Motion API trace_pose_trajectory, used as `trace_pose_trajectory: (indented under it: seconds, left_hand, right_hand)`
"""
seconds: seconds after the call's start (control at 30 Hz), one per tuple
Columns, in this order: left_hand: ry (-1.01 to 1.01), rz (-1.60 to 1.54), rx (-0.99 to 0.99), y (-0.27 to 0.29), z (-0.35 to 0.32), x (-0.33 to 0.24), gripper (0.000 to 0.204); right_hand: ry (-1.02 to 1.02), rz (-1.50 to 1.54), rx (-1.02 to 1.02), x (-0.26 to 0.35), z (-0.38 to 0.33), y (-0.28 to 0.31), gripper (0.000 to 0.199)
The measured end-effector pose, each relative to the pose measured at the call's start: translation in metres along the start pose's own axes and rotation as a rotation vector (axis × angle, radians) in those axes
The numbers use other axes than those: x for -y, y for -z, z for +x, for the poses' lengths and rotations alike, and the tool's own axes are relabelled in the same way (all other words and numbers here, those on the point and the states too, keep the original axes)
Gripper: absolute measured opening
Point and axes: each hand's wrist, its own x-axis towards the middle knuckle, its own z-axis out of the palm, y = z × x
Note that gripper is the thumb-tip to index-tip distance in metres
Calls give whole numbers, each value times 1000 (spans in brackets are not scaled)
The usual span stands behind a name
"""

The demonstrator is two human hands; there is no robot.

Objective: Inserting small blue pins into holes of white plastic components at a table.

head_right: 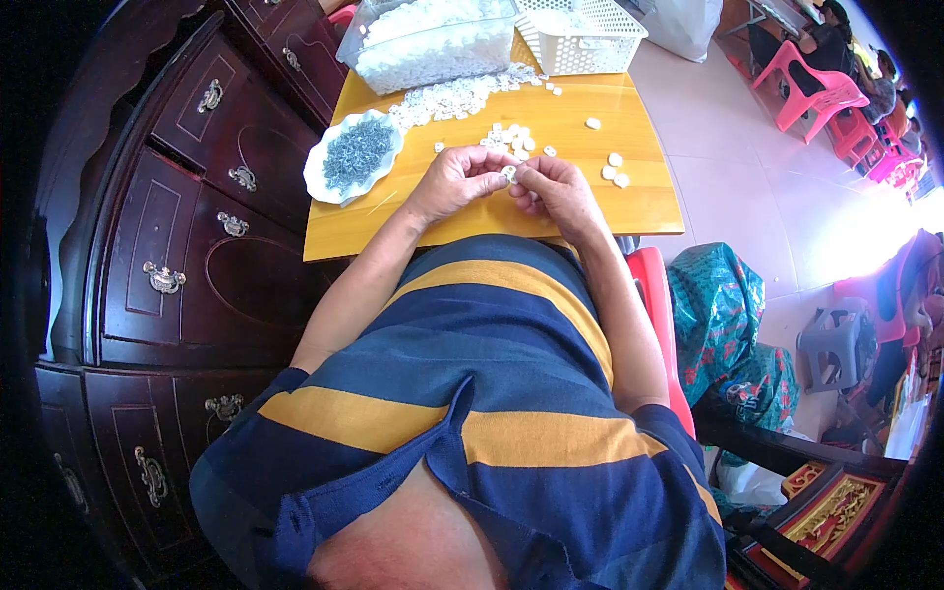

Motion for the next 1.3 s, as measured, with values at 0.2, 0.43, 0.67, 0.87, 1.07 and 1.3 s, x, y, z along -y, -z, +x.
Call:
trace_pose_trajectory:
  seconds: [0.2,0.43,0.67,0.87,1.07,1.3]
  left_hand:
    - [-32,35,14,0,0,2,20]
    - [-142,459,-149,-15,-5,-19,42]
    - [-391,904,-321,-26,-7,-19,40]
    - [-389,918,-326,-28,-8,-22,28]
    - [-392,887,-317,-25,-10,-22,29]
    - [-392,873,-310,-26,-9,-21,29]
  right_hand:
    - [-6,-28,15,0,0,-2,18]
    - [4,-15,10,0,0,-7,19]
    - [39,72,-17,0,0,-12,17]
    - [59,83,-10,-5,2,-8,18]
    - [-5,139,10,-3,3,-6,21]
    - [-8,116,11,-3,3,-6,22]
